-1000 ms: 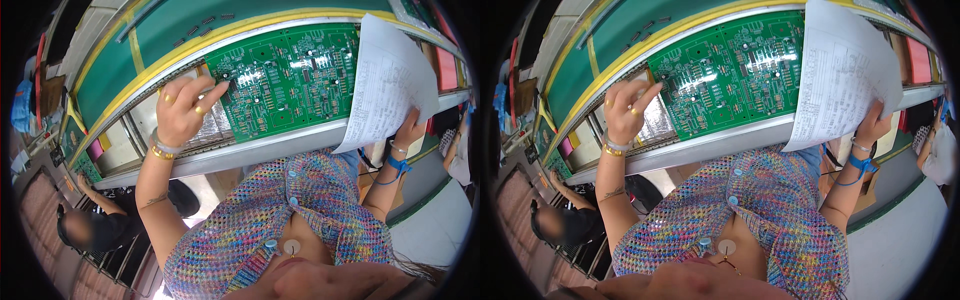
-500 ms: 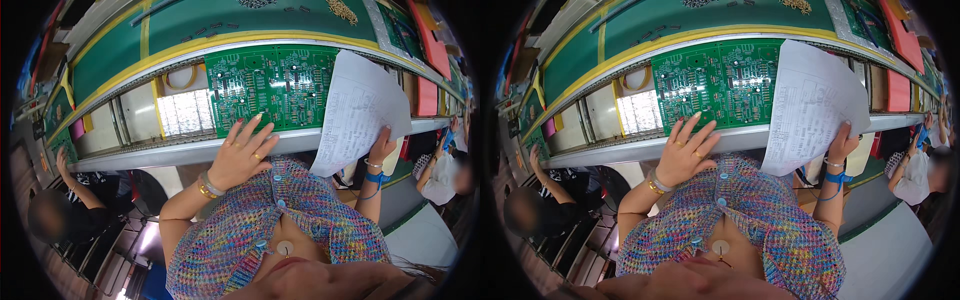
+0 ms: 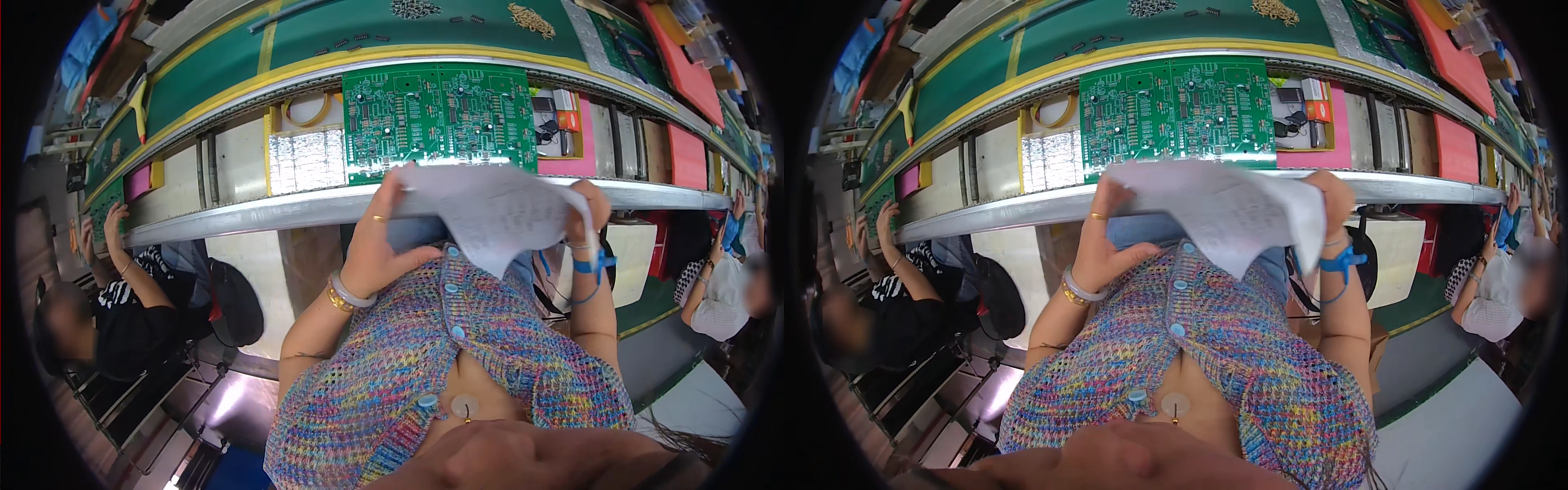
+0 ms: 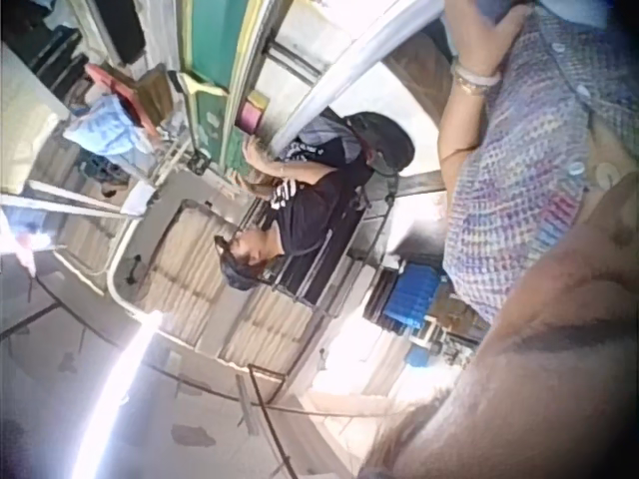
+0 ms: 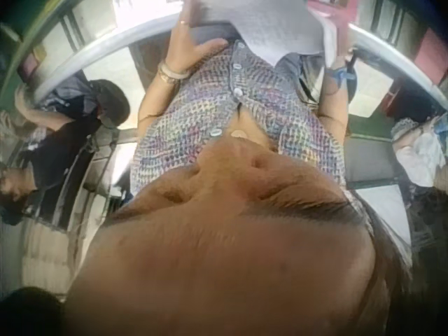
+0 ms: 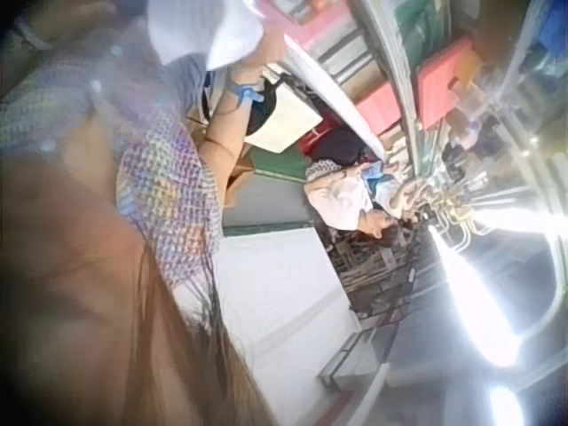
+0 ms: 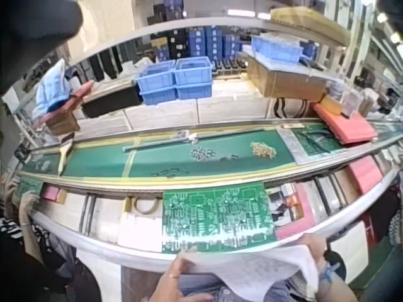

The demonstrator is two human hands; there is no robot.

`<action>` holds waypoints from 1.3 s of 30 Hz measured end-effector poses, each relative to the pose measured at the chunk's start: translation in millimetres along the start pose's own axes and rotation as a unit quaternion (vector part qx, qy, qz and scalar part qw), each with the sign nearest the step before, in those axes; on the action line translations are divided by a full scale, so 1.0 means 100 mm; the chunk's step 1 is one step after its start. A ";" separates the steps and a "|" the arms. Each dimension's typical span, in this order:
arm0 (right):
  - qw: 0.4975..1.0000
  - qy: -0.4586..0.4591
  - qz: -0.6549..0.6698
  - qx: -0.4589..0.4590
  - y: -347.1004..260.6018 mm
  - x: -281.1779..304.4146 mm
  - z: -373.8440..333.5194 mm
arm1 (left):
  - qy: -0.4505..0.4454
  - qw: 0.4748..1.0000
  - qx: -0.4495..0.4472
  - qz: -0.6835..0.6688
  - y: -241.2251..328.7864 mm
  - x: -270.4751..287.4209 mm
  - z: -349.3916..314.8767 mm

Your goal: The recorder is assembling electronic components on a printed circuit board (PCB) at an assembly line, referring to a technical diagram.

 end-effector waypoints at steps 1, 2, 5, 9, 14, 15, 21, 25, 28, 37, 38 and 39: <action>0.999 -0.023 0.007 0.043 -0.15 -0.31 0.14 | 0.012 0.994 -0.015 -0.112 -0.20 0.08 0.04; 0.995 -0.059 0.008 0.083 -0.33 -0.43 0.22 | 0.013 0.993 -0.023 -0.115 -0.31 0.04 -0.01; 0.984 -0.019 0.106 0.142 -0.65 -0.81 0.22 | 0.108 0.967 0.066 -0.223 -0.68 0.23 -0.32; 0.988 -0.003 0.128 0.089 -0.98 -1.21 0.25 | 0.239 0.956 0.118 -0.127 -0.80 0.59 -0.72; 0.967 -0.248 0.060 -0.002 -1.12 -1.71 -0.06 | 0.317 0.905 0.197 -0.202 -1.22 0.76 -1.16; 0.969 -0.235 0.081 0.016 -1.14 -1.76 -0.10 | 0.323 0.864 0.218 -0.320 -1.45 0.70 -1.25; 0.960 -0.268 0.075 -0.016 -0.96 -1.69 -0.12 | 0.398 0.812 0.275 -0.326 -1.63 0.43 -1.47; 0.968 -0.224 0.114 -0.012 -1.10 -1.40 0.12 | 0.457 0.840 0.167 -0.239 -1.17 0.85 -1.18; 0.980 -0.102 0.168 -0.037 -1.18 -1.18 0.30 | 0.429 0.897 0.065 -0.081 -0.77 1.12 -0.79; 0.969 -0.109 0.102 -0.196 -0.83 -1.07 0.22 | 0.186 0.963 0.190 0.039 -0.60 1.09 0.32; 0.966 -0.100 0.104 -0.217 -0.80 -1.06 0.22 | 0.140 0.974 0.172 -0.049 -0.62 1.00 0.37; 0.965 -0.103 0.105 -0.218 -0.79 -1.05 0.22 | 0.141 0.973 0.175 -0.049 -0.65 0.98 0.36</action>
Point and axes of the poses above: each hand's wrist, its own z-axis towards the middle knuckle, its own x-axis out of the back of the hand, y = z × x, the point moved 6 cm from there along z, towards the middle knuckle, and after that the axes turned 7 degrees about x, right-handed, at the moved point
